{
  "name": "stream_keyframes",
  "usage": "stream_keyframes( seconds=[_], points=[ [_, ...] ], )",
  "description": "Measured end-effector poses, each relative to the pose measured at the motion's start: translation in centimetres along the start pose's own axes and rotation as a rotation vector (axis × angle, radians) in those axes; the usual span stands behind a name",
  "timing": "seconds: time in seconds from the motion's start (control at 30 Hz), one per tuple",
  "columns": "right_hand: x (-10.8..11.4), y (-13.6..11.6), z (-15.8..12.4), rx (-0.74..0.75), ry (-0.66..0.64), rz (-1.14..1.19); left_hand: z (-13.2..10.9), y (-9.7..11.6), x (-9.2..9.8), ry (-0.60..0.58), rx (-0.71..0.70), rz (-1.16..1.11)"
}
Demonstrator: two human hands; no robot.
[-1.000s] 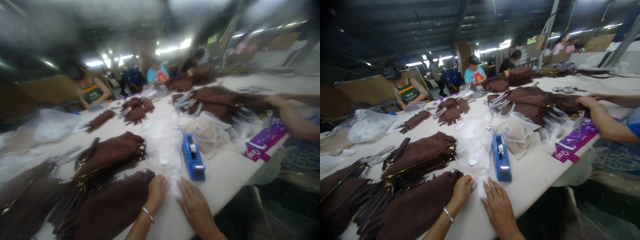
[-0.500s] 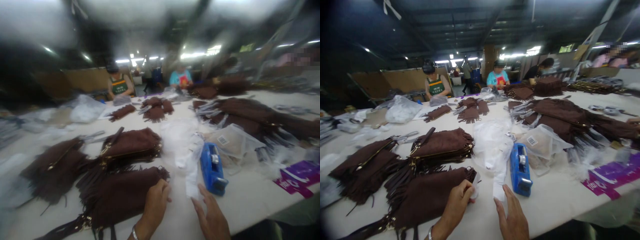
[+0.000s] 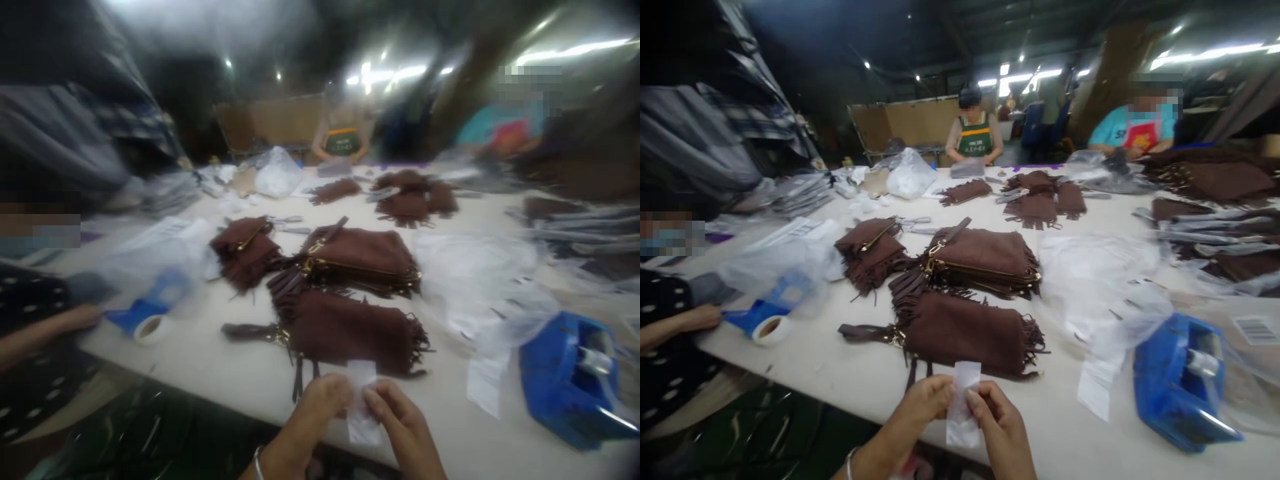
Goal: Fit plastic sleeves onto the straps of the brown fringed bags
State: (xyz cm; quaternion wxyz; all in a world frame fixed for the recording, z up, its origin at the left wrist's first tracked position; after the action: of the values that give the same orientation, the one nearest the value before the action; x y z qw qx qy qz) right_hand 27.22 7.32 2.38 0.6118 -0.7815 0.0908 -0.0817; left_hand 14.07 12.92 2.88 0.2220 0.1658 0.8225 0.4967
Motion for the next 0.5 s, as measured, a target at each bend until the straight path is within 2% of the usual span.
stream_keyframes(
  seconds=[0.13, 0.27, 0.37, 0.5],
  points=[
    [-5.1, 2.2, -1.0, -0.083, -0.170, 0.058, -2.1, -1.3, 2.3, 0.072, 0.048, -0.249],
    [-8.0, 3.6, -1.8, -0.100, -0.306, -0.062, -3.9, -3.8, 5.2, 0.185, 0.104, -0.376],
    [-8.1, 2.8, -1.2, -0.045, -0.316, -0.335, -5.2, -5.1, 8.6, 0.312, 0.088, -0.273],
    [-8.5, -0.1, 1.8, 0.074, -0.186, -0.693, -6.8, -5.5, 13.5, 0.468, 0.027, 0.048]
  ],
)
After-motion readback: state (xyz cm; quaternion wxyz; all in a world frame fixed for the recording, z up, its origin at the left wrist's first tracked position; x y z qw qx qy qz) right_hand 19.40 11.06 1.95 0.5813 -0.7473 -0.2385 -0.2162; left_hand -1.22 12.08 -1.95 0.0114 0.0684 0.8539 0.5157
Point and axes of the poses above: each hand's wrist, its own z-axis towards the middle knuckle, its own x-axis out of the back of the hand, y = z × x, the point moved 6 cm from there along z, towards the middle knuckle, and after that the axes turned 2 degrees about -z, right-handed, at the moved point
